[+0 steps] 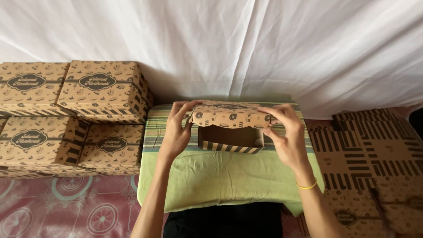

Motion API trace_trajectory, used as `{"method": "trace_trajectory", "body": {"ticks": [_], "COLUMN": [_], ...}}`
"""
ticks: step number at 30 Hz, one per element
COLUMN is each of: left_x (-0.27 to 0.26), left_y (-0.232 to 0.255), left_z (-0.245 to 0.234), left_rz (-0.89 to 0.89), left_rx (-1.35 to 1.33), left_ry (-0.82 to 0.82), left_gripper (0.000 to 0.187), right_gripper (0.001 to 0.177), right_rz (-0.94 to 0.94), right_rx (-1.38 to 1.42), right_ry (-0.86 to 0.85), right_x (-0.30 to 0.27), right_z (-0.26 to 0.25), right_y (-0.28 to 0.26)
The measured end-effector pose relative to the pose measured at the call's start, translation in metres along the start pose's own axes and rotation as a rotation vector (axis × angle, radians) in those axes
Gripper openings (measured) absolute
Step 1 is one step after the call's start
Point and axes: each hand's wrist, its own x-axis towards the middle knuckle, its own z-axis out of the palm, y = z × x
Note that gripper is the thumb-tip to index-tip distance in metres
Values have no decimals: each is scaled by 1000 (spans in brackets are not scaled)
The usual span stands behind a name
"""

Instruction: Folding flat cardboard templates into boxes by bending along pre-scored lines and tucking in flaps.

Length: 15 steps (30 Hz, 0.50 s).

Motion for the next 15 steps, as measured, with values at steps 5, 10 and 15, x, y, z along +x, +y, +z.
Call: {"method": "trace_trajectory", "body": {"ticks": [5, 10, 15], "left_x": [4, 6, 0], "left_y": [0, 0, 2], "left_z": [-4, -4, -3], "left_rz": [9, -19, 12], "left_rx": [3, 16, 3], "left_ry": [-5, 0, -41], "left_gripper": [60, 57, 59], "right_gripper": [33, 31, 38], "right_rz": [3, 17, 56], "right_rx": [20, 5, 69], "right_ry": [-17, -25, -65], "right_x": [11, 18, 14], "right_z": [-4, -12, -10], "right_y": [9, 0, 20]}}
